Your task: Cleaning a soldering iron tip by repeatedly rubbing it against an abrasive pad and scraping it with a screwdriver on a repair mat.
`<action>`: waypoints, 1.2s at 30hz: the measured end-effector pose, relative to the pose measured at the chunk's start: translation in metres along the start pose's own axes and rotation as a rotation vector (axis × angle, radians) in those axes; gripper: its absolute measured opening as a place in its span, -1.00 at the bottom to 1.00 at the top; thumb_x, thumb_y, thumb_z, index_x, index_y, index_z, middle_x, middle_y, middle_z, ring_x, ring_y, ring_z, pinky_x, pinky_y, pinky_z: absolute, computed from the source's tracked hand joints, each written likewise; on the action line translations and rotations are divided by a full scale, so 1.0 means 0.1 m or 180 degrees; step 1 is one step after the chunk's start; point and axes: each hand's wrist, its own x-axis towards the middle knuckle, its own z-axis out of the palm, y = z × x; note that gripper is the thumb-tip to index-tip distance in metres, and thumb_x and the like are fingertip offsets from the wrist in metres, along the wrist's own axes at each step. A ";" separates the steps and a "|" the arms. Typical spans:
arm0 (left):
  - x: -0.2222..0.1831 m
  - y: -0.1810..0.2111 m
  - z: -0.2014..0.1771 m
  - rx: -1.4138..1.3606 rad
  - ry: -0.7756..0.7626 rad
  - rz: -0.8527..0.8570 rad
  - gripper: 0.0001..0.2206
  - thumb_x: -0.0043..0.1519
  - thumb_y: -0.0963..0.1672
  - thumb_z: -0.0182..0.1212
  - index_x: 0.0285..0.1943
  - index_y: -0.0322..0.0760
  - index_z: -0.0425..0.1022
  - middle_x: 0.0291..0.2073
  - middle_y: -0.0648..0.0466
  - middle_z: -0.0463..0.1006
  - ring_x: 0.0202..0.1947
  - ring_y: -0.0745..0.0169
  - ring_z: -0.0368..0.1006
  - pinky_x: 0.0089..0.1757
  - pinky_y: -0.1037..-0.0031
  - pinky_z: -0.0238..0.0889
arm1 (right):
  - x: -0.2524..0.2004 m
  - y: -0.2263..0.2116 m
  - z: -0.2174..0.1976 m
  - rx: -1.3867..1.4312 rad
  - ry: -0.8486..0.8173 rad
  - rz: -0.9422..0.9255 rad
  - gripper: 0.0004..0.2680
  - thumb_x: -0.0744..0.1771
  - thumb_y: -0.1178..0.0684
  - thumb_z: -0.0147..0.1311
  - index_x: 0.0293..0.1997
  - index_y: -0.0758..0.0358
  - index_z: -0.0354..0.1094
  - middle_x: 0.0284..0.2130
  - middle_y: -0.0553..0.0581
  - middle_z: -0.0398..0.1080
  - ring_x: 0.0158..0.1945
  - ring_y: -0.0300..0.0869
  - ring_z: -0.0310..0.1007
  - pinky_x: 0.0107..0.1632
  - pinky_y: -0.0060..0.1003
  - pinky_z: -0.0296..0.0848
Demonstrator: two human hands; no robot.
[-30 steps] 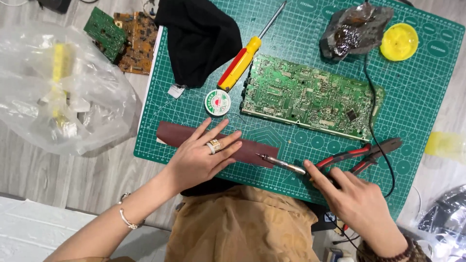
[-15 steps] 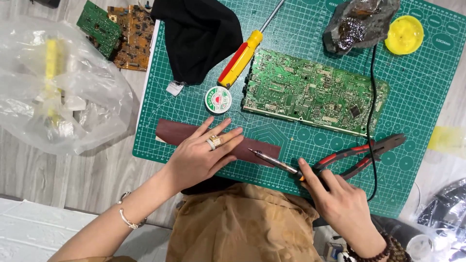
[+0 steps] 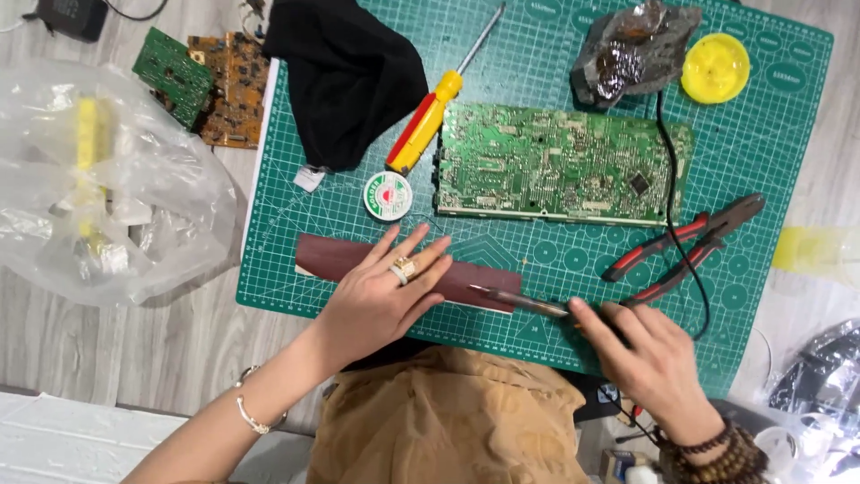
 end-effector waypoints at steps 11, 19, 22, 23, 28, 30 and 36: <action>0.06 -0.01 -0.03 -0.0151 -0.0123 0.0018 -0.63 0.17 -0.14 0.26 0.14 -0.38 0.44 0.26 -0.01 0.38 0.35 -0.11 0.18 0.28 0.11 0.02 | 0.32 -0.27 -0.31 -0.0130 -0.0207 0.0282 -0.55 0.20 0.18 0.15 0.25 0.08 0.33 -0.23 0.06 0.30 -0.38 -0.17 0.23 -0.34 -0.37 0.32; -0.23 -0.39 0.48 0.0374 -0.0130 0.0319 -0.49 0.09 0.00 0.24 0.22 -0.20 0.38 0.34 0.09 0.29 0.41 -0.04 0.08 0.27 0.12 -0.05 | 0.34 -0.13 -0.41 -0.0106 0.0146 0.0135 -0.63 0.30 0.05 0.06 0.26 0.19 0.23 -0.42 -0.03 0.13 -0.44 -0.27 0.17 -0.48 -0.43 0.19; -0.51 -0.90 0.96 0.0687 -0.0024 0.0451 -0.39 0.00 0.10 0.30 0.27 -0.04 0.37 0.36 0.14 0.27 0.43 0.00 0.07 0.26 0.06 -0.01 | 0.30 -0.12 -0.43 -0.0097 0.0083 0.0031 -0.63 0.32 0.05 0.01 0.30 0.21 0.20 -0.38 -0.01 0.16 -0.37 -0.23 0.17 -0.41 -0.42 0.20; -0.60 -1.07 1.12 0.0882 0.0011 0.0418 -0.33 -0.05 0.16 0.33 0.28 0.08 0.36 0.37 0.20 0.27 0.42 0.03 0.08 0.24 0.01 0.05 | 0.29 -0.12 -0.42 -0.0060 0.0041 0.0002 -0.63 0.33 0.05 -0.01 0.31 0.21 0.19 -0.36 0.00 0.18 -0.35 -0.23 0.18 -0.37 -0.41 0.21; -0.77 -1.41 1.47 0.1191 -0.0153 0.0241 -0.40 0.00 0.25 0.15 0.23 0.25 0.35 0.36 0.28 0.26 0.42 0.03 0.06 0.22 -0.11 0.08 | 0.26 -0.18 -0.33 0.0275 0.0105 0.0134 -0.61 0.33 0.10 -0.01 0.35 0.15 0.17 -0.33 0.06 0.17 -0.33 -0.18 0.15 -0.27 -0.32 0.22; -0.80 -1.47 1.53 0.1343 -0.0189 0.0151 -0.43 0.02 0.27 0.08 0.20 0.29 0.36 0.34 0.32 0.28 0.41 0.06 0.08 0.23 -0.09 0.10 | 0.24 -0.16 -0.34 0.0461 0.0113 0.0153 -0.60 0.32 0.13 -0.01 0.35 0.16 0.18 -0.32 0.11 0.16 -0.36 -0.13 0.14 -0.27 -0.28 0.22; -0.94 -1.99 1.93 0.1790 -0.0869 0.0003 -0.64 0.11 0.08 0.07 0.12 0.38 0.40 0.31 0.37 0.25 0.32 -0.01 0.18 0.11 -0.18 0.30 | 0.19 -0.14 -0.32 0.0685 -0.0048 0.0162 -0.62 0.33 0.12 -0.05 0.35 0.10 0.19 -0.32 0.13 0.16 -0.34 -0.10 0.16 -0.27 -0.27 0.26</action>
